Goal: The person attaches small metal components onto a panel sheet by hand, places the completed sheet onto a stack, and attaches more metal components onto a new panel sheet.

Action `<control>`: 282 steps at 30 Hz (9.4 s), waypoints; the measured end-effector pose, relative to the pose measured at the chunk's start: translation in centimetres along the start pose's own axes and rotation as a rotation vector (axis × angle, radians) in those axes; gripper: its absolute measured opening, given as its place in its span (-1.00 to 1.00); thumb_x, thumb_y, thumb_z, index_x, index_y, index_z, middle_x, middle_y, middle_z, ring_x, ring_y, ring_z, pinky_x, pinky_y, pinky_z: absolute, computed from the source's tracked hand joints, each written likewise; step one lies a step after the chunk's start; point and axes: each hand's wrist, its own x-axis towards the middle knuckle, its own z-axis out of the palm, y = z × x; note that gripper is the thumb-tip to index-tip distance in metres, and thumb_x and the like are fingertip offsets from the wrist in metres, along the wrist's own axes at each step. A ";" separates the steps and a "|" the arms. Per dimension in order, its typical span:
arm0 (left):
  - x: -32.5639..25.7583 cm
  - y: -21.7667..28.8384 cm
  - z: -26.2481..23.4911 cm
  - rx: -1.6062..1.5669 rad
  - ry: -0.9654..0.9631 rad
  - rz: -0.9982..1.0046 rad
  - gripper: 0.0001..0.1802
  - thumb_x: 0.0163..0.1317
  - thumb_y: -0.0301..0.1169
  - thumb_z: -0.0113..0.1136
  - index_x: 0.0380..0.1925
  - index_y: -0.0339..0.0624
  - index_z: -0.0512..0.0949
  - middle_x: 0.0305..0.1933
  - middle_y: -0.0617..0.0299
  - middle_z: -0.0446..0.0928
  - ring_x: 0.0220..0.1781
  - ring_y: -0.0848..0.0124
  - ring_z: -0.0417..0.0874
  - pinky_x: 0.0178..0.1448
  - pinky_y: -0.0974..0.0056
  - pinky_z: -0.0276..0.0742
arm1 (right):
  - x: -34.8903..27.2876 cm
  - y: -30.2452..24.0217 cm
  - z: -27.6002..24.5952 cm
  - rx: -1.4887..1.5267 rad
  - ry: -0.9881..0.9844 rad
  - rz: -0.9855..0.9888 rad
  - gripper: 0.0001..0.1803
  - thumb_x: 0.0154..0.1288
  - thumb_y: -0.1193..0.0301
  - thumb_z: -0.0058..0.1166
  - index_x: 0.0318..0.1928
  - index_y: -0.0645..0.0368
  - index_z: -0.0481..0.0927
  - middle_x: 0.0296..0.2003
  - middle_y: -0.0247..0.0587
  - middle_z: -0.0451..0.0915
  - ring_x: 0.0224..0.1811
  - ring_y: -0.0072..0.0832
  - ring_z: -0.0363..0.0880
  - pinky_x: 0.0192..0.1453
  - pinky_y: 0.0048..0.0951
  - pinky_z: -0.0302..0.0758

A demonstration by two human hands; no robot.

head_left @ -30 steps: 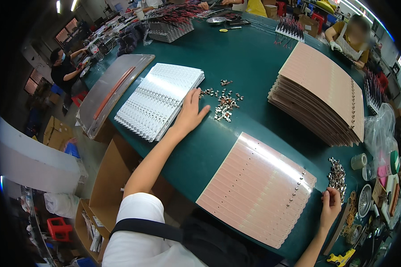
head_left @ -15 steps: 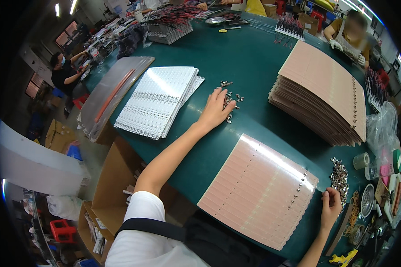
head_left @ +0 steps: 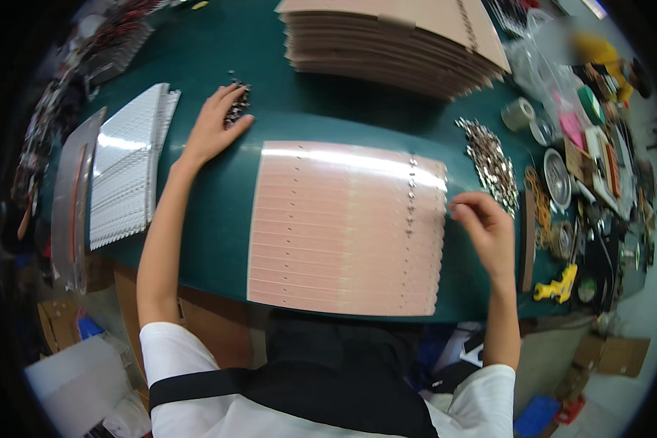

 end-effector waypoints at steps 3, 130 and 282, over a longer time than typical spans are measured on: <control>-0.3 -0.7 1.1 -0.066 0.071 0.024 -0.58 0.34 -0.32 0.15 0.17 -0.17 0.51 0.30 0.04 0.45 0.41 0.05 0.37 0.43 0.12 0.27 | -1.9 -1.1 2.1 -0.197 -0.052 -0.131 -0.91 0.17 0.58 0.23 -0.27 0.26 0.64 -0.31 -0.23 0.60 -0.30 -0.49 0.58 -0.25 -0.51 0.49; -1.9 7.0 1.1 -0.639 0.228 -0.290 -0.76 0.35 -0.28 0.23 -0.13 -0.18 0.69 -0.28 0.30 0.65 -0.28 0.56 0.63 -0.18 0.46 0.51 | -3.3 1.4 1.1 -0.302 0.153 -0.061 -0.89 0.20 0.52 0.25 -0.26 0.24 0.63 -0.36 -0.24 0.59 -0.38 -0.49 0.52 -0.27 -0.48 0.45; -2.0 7.2 1.2 -0.666 0.174 -0.260 -0.75 0.37 -0.29 0.22 -0.11 -0.22 0.68 -0.23 0.28 0.65 -0.26 0.56 0.63 -0.18 0.47 0.48 | -10.8 -1.1 5.7 -0.463 -0.054 -0.393 -0.84 0.05 0.56 0.30 -0.31 0.18 0.64 -0.37 -0.30 0.55 -0.31 -0.33 0.51 -0.23 -0.35 0.36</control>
